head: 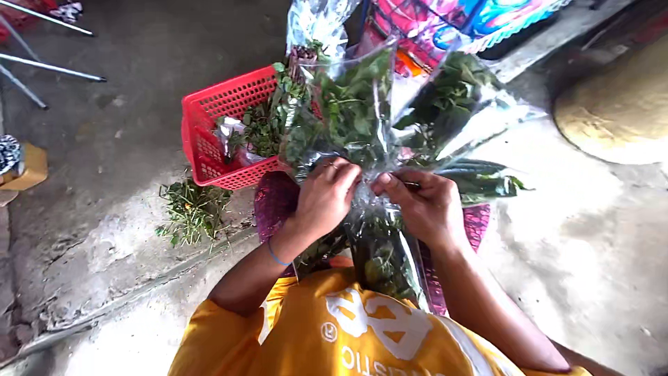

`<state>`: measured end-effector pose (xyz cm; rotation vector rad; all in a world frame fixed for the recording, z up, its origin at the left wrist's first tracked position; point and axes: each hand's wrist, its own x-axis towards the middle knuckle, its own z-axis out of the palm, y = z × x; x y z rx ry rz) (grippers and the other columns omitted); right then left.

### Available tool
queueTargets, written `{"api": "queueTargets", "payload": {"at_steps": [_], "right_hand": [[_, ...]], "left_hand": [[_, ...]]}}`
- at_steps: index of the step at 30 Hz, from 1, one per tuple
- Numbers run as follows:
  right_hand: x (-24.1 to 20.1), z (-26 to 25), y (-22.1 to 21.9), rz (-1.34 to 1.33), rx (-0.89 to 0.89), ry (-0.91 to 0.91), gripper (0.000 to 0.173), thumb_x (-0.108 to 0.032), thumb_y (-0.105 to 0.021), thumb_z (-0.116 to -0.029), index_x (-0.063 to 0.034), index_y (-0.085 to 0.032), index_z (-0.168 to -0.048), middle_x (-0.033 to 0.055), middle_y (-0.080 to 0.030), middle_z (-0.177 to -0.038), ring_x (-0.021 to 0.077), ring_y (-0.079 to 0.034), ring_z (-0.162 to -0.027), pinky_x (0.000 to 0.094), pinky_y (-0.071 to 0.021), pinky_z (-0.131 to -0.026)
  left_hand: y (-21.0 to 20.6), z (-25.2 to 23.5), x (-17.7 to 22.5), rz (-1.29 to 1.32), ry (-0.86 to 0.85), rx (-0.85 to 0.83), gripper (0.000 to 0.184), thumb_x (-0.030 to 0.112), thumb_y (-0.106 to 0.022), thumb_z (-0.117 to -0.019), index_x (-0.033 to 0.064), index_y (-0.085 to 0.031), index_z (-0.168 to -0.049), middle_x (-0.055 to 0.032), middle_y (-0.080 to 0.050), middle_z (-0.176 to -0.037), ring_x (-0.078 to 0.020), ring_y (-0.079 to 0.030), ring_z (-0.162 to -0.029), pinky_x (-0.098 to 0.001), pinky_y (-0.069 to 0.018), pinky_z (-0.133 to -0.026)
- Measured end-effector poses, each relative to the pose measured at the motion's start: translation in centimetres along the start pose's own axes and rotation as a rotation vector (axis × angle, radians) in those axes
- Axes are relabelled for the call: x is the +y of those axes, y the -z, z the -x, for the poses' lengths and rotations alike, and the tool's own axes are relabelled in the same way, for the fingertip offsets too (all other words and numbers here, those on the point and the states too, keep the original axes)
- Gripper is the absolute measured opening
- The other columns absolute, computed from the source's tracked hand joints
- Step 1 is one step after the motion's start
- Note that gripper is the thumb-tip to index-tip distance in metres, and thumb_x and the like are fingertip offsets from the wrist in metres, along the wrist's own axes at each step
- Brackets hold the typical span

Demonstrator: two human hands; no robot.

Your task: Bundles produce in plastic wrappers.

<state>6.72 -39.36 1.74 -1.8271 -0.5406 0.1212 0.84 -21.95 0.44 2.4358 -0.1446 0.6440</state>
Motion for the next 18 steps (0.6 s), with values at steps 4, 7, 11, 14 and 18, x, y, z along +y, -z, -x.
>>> {"api": "queueTargets", "payload": {"at_steps": [4, 7, 11, 14, 18], "right_hand": [[0.8, -0.1, -0.1, -0.125, 0.04, 0.009, 0.012, -0.008, -0.059, -0.0971, -0.0086, -0.07, -0.092, -0.0118, -0.074, -0.082, -0.0057, -0.066, -0.07, 0.0148, -0.0567, -0.068], [1.2, -0.2, -0.3, -0.25, 0.1, -0.003, 0.018, -0.004, -0.058, -0.0966, -0.0139, -0.072, -0.091, -0.0118, -0.075, -0.08, -0.0009, -0.069, -0.068, 0.0181, -0.0595, -0.067], [0.9, -0.2, -0.3, -0.318, 0.138, -0.068, 0.021, -0.003, -0.058, -0.0965, -0.0163, -0.072, -0.089, -0.0091, -0.076, -0.078, 0.0045, -0.072, -0.069, 0.0239, -0.0628, -0.068], [1.2, -0.4, 0.2, -0.356, 0.153, -0.094, 0.018, -0.005, -0.06, -0.097, -0.0146, -0.073, -0.089, -0.005, -0.076, -0.079, 0.0083, -0.073, -0.07, 0.0272, -0.0639, -0.069], [1.3, -0.9, 1.2, -0.302, 0.071, 0.01, 0.015, -0.011, -0.064, -0.0972, -0.0156, -0.076, -0.09, -0.0077, -0.077, -0.082, 0.0033, -0.071, -0.069, 0.0216, -0.0608, -0.066]], "left_hand": [[-0.4, -0.3, 0.7, -0.002, 0.015, -0.112, 0.017, 0.0, -0.065, -0.0919, -0.0001, -0.076, -0.105, -0.0213, -0.07, -0.106, -0.0355, -0.07, -0.101, -0.0469, -0.0577, -0.085], [-0.6, -0.6, 0.6, 0.03, 0.029, -0.16, 0.018, -0.001, -0.064, -0.0933, 0.0005, -0.076, -0.107, -0.0208, -0.07, -0.105, -0.0347, -0.07, -0.1, -0.0456, -0.0579, -0.084], [-1.0, 0.2, 0.3, 0.039, 0.01, -0.227, 0.021, -0.003, -0.064, -0.0918, 0.0014, -0.076, -0.107, -0.022, -0.07, -0.102, -0.0366, -0.07, -0.097, -0.0481, -0.0578, -0.084], [-0.9, 0.4, -0.6, 0.192, 0.029, -0.183, 0.017, 0.002, -0.063, -0.0948, -0.0012, -0.075, -0.106, -0.0184, -0.073, -0.1, -0.0312, -0.072, -0.094, -0.0466, -0.0581, -0.084], [-0.4, 0.3, -1.7, 0.358, 0.146, -0.1, 0.015, 0.008, -0.059, -0.1004, -0.0056, -0.063, -0.106, -0.0125, -0.069, -0.083, -0.0171, -0.068, -0.074, -0.0341, -0.0578, -0.072]]}}
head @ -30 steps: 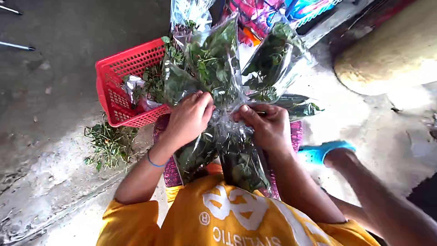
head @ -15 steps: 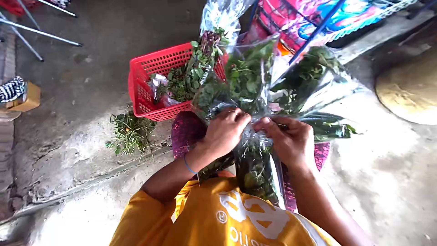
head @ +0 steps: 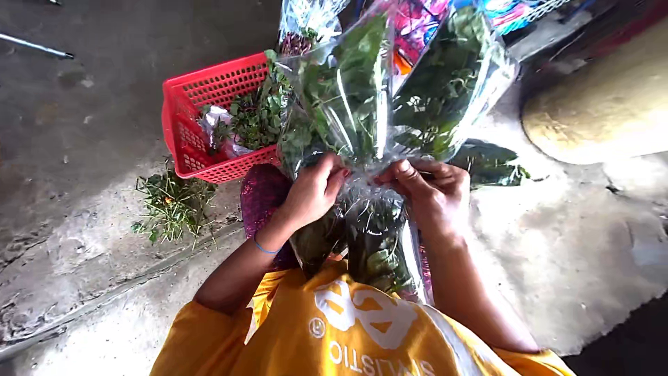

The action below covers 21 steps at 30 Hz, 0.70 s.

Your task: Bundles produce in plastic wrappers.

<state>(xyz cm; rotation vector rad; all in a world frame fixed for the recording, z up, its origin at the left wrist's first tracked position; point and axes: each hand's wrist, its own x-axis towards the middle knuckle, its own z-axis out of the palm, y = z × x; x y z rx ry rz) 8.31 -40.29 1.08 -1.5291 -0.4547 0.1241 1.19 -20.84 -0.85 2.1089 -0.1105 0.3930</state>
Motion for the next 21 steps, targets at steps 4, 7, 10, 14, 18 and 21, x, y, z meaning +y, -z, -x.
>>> {"api": "queueTargets", "payload": {"at_steps": [4, 7, 10, 14, 18, 21], "right_hand": [[-0.1, 0.3, 1.0, 0.062, -0.059, 0.081, 0.013, -0.013, -0.066, -0.0955, -0.0189, -0.076, -0.09, -0.0117, -0.076, -0.083, -0.0017, -0.067, -0.067, 0.017, -0.0568, -0.062], [-0.6, 1.6, 2.5, 0.067, 0.02, 0.065, 0.02, -0.008, -0.061, -0.0964, -0.0201, -0.075, -0.09, -0.0127, -0.075, -0.081, -0.0004, -0.068, -0.068, 0.0195, -0.0585, -0.065], [-2.5, 1.8, 3.6, 0.131, 0.188, 0.019, 0.03, -0.001, -0.049, -0.0981, -0.0195, -0.07, -0.087, -0.0168, -0.071, -0.073, -0.0033, -0.065, -0.061, 0.0165, -0.057, -0.062], [-1.5, 0.6, 5.2, 0.149, 0.2, -0.008, 0.04, 0.004, -0.041, -0.0951, -0.0221, -0.069, -0.082, -0.0172, -0.07, -0.069, -0.0048, -0.062, -0.058, 0.0146, -0.0544, -0.059], [0.9, -1.4, 6.2, 0.125, 0.063, -0.05, 0.031, -0.01, -0.059, -0.0979, -0.0333, -0.075, -0.086, -0.021, -0.072, -0.076, -0.0093, -0.063, -0.063, 0.0107, -0.0524, -0.06], [0.7, -2.1, 6.1, 0.112, 0.138, -0.287, 0.009, -0.024, -0.06, -0.0995, -0.0236, -0.068, -0.097, -0.015, -0.073, -0.088, -0.005, -0.069, -0.086, 0.0183, -0.0579, -0.079]], "left_hand": [[-0.9, -0.3, 0.7, -0.184, -0.057, 0.058, 0.018, 0.011, -0.071, -0.0909, -0.0034, -0.071, -0.08, -0.0163, -0.068, -0.077, -0.0282, -0.069, -0.075, -0.0441, -0.0574, -0.07], [-1.6, -1.5, 3.7, -0.267, 0.049, -0.137, 0.02, 0.017, -0.068, -0.094, 0.0001, -0.075, -0.085, -0.0176, -0.071, -0.088, -0.0333, -0.071, -0.087, -0.0526, -0.0566, -0.077], [-1.1, -5.3, 7.7, -0.263, 0.087, -0.46, 0.021, 0.015, -0.057, -0.1018, 0.0028, -0.074, -0.108, -0.0157, -0.072, -0.106, -0.0326, -0.069, -0.104, -0.0527, -0.0537, -0.083], [-0.7, -9.2, 7.0, -0.145, 0.039, -0.648, 0.022, 0.006, -0.061, -0.0969, -0.0035, -0.067, -0.115, -0.0198, -0.068, -0.114, -0.0357, -0.064, -0.113, -0.0529, -0.0514, -0.086], [-1.2, -10.9, 2.3, 0.018, 0.116, -0.675, 0.019, 0.009, -0.068, -0.0929, -0.0074, -0.071, -0.103, -0.0237, -0.069, -0.109, -0.0397, -0.065, -0.108, -0.0559, -0.0513, -0.085], [-2.4, -11.9, -0.7, 0.079, 0.104, -0.655, 0.018, 0.011, -0.066, -0.0946, -0.0053, -0.073, -0.099, -0.0207, -0.071, -0.102, -0.0372, -0.069, -0.1, -0.0532, -0.0552, -0.08]]}}
